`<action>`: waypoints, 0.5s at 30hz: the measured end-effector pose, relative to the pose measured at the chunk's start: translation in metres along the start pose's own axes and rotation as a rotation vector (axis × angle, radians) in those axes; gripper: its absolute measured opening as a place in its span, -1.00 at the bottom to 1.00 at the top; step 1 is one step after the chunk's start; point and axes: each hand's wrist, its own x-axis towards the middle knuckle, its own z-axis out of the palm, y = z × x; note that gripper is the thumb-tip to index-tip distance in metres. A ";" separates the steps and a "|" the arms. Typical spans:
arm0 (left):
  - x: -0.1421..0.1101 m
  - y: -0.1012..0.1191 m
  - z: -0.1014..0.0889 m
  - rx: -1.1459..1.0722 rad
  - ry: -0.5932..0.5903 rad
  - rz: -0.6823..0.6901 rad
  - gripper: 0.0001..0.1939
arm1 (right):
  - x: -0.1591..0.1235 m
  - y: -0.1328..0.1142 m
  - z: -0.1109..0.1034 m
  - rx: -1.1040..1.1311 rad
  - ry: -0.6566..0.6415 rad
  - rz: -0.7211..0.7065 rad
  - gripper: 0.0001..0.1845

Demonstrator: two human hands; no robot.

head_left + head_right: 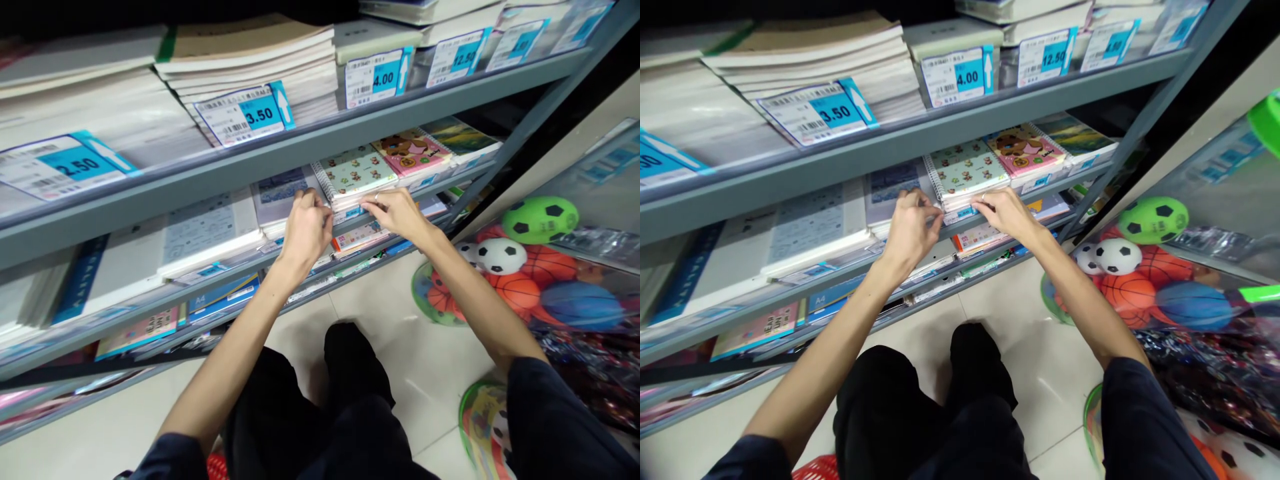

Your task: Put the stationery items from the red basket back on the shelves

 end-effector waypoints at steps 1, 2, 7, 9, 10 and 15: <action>0.000 0.000 0.000 -0.002 -0.009 -0.001 -0.75 | 0.000 0.000 -0.001 -0.002 -0.002 -0.002 -0.68; 0.000 0.000 0.000 -0.001 -0.016 0.004 -0.75 | 0.000 -0.001 -0.001 -0.004 -0.004 -0.002 -0.69; -0.002 -0.003 0.002 0.040 -0.030 0.039 -0.70 | 0.003 0.000 -0.003 -0.004 -0.020 -0.005 -0.74; 0.002 -0.004 0.005 0.050 -0.037 0.034 -0.71 | 0.007 -0.001 -0.005 -0.010 -0.041 0.005 -0.76; 0.003 -0.003 0.006 0.061 -0.044 0.031 -0.72 | 0.010 -0.003 -0.007 -0.018 -0.053 0.019 -0.77; -0.037 0.017 -0.008 0.054 0.059 0.065 -0.75 | -0.017 -0.037 -0.011 -0.042 0.018 0.189 -0.62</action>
